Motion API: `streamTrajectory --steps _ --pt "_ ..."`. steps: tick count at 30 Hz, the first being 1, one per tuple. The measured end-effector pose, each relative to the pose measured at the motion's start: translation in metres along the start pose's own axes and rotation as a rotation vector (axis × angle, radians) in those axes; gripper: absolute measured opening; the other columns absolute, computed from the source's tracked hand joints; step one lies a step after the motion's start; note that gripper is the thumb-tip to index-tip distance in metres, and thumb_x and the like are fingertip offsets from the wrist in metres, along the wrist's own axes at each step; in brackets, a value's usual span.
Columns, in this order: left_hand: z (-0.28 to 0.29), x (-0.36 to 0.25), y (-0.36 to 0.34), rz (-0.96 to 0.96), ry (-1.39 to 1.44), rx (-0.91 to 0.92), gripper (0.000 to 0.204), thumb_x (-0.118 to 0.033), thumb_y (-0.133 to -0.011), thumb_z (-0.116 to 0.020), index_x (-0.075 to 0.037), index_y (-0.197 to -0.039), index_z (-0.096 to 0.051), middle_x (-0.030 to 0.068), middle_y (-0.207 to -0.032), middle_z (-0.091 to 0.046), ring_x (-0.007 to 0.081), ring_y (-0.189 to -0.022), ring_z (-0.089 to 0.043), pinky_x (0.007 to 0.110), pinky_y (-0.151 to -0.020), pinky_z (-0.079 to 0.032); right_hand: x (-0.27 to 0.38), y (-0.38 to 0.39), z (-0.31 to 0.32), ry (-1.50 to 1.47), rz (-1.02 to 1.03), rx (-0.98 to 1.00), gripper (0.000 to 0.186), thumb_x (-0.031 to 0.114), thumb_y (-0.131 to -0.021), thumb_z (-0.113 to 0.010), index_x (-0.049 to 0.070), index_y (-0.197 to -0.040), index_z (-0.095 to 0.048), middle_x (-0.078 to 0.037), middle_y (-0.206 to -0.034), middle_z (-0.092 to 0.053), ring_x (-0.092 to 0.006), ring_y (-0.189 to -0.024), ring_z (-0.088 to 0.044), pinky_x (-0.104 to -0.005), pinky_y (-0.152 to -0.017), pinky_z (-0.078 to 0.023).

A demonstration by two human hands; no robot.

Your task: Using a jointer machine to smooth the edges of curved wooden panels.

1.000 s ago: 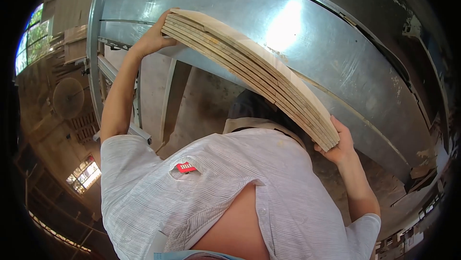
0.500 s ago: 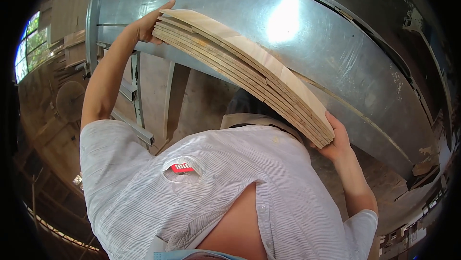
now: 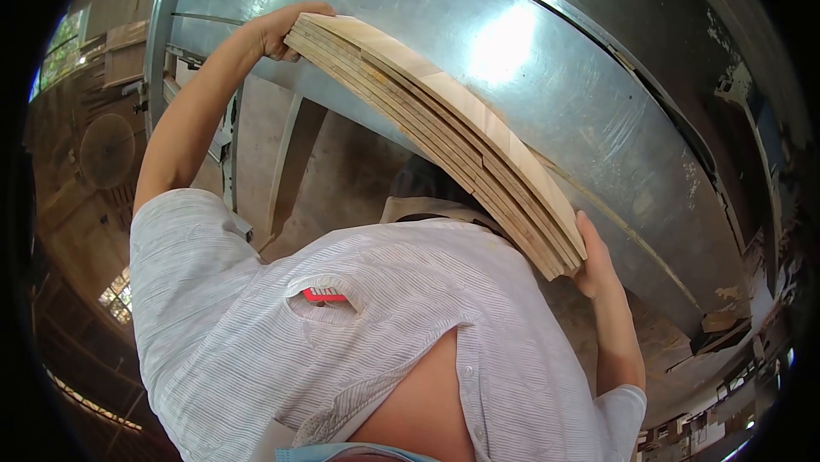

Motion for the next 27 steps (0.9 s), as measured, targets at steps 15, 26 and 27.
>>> streamTrajectory --steps 15,26,27 --pt "-0.002 -0.001 0.007 -0.085 -0.074 -0.046 0.045 -0.059 -0.080 -0.064 -0.014 -0.075 -0.069 -0.0032 -0.060 -0.063 0.0042 -0.042 -0.055 0.016 -0.033 -0.038 0.123 0.066 -0.107 1.331 0.891 -0.214 0.049 0.037 -0.100 -0.052 0.000 -0.131 -0.058 -0.020 -0.136 -0.057 -0.0380 -0.125 -0.054 -0.0413 -0.106 -0.041" --pt "-0.004 -0.003 -0.012 -0.072 -0.061 0.097 0.043 -0.053 -0.085 -0.058 -0.013 -0.080 -0.070 0.0036 -0.065 -0.067 0.0078 -0.044 -0.058 0.018 -0.032 -0.039 0.133 0.046 -0.211 1.513 1.120 -0.015 0.038 0.027 -0.100 -0.052 0.000 -0.126 -0.061 -0.016 -0.125 -0.064 -0.0343 -0.110 -0.063 -0.0421 -0.094 -0.050" --pt "-0.002 0.000 -0.015 -0.074 -0.057 0.099 0.043 -0.053 -0.085 -0.058 -0.013 -0.080 -0.070 0.0036 -0.065 -0.067 0.0078 -0.044 -0.058 0.018 -0.032 -0.039 0.131 0.046 -0.210 1.495 1.098 -0.006 0.038 0.027 -0.100 -0.052 0.000 -0.126 -0.061 -0.017 -0.125 -0.063 -0.0348 -0.110 -0.063 -0.0418 -0.094 -0.050"
Point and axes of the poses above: each hand's wrist, its own y-axis away from the middle knuckle, its own z-axis out of the back of the hand, x = y × z, the point moved 7 cm from there along -y, towards the middle knuckle
